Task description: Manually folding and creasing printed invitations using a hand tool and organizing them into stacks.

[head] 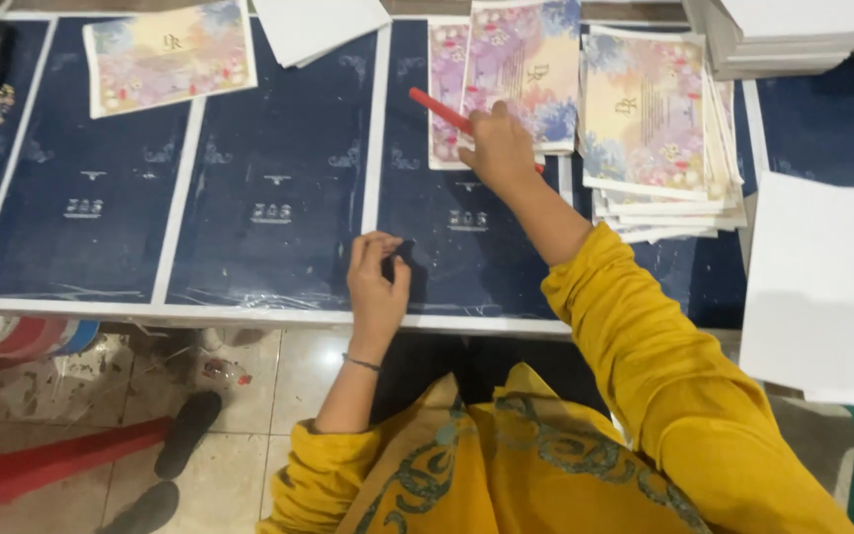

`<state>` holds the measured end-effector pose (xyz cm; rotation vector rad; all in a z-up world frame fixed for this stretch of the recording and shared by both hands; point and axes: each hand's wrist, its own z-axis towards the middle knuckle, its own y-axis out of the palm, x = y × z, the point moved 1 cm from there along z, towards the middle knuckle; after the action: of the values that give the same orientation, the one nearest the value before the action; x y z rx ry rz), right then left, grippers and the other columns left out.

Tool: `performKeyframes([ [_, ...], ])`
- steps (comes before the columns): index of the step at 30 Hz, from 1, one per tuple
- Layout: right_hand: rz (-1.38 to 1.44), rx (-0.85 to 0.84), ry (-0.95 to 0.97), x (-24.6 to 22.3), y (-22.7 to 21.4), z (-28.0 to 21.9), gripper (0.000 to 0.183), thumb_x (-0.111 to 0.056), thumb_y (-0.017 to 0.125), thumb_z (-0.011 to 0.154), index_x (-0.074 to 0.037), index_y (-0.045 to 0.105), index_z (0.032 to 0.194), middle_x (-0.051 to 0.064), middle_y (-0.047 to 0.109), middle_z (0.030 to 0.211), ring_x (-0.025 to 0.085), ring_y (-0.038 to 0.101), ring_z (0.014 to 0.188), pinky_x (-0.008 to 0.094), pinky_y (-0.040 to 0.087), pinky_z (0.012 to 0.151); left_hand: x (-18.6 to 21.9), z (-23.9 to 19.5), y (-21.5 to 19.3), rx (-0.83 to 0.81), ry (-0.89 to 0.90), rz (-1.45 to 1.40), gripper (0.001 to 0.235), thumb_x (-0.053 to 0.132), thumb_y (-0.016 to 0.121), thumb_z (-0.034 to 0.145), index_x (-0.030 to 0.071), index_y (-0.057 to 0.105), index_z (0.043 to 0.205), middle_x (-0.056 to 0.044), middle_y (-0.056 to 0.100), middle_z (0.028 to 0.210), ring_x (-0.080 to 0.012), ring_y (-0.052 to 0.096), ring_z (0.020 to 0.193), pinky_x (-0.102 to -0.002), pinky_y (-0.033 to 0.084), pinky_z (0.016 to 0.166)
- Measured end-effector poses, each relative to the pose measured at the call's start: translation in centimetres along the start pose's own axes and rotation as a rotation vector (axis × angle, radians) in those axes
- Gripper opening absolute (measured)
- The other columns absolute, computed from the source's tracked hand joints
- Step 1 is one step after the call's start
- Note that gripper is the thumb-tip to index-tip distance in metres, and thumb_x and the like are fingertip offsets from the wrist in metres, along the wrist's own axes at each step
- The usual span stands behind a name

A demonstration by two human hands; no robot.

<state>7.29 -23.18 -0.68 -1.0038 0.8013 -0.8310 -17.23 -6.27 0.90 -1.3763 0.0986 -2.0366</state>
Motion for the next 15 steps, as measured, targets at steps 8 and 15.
performKeyframes([
  [8, -0.259, -0.019, -0.258, 1.3, 5.2, 1.7, 0.030, -0.018, 0.077, 0.083, -0.001, 0.063, 0.104, 0.011, 0.061, 0.084, 0.037, 0.076, 0.066, 0.050, 0.062, 0.060, 1.0, 0.3, -0.5, -0.067, -0.042, 0.016, 0.012, -0.003, 0.062, 0.090, 0.000, 0.069, 0.100, -0.011, 0.059, 0.108, -0.0365, 0.070, 0.104, -0.044, 0.061, 0.090],
  [15, -0.368, 0.033, -0.379, 0.3, 3.9, 1.5, 0.012, -0.008, 0.068, 0.088, -0.005, 0.067, 0.099, 0.008, 0.066, 0.085, 0.030, 0.077, 0.069, 0.046, 0.062, 0.060, 0.6, 0.1, -0.3, -0.079, -0.015, 0.034, 0.009, -0.001, 0.063, 0.092, 0.001, 0.070, 0.098, -0.010, 0.061, 0.108, -0.0360, 0.069, 0.107, -0.046, 0.059, 0.090],
])
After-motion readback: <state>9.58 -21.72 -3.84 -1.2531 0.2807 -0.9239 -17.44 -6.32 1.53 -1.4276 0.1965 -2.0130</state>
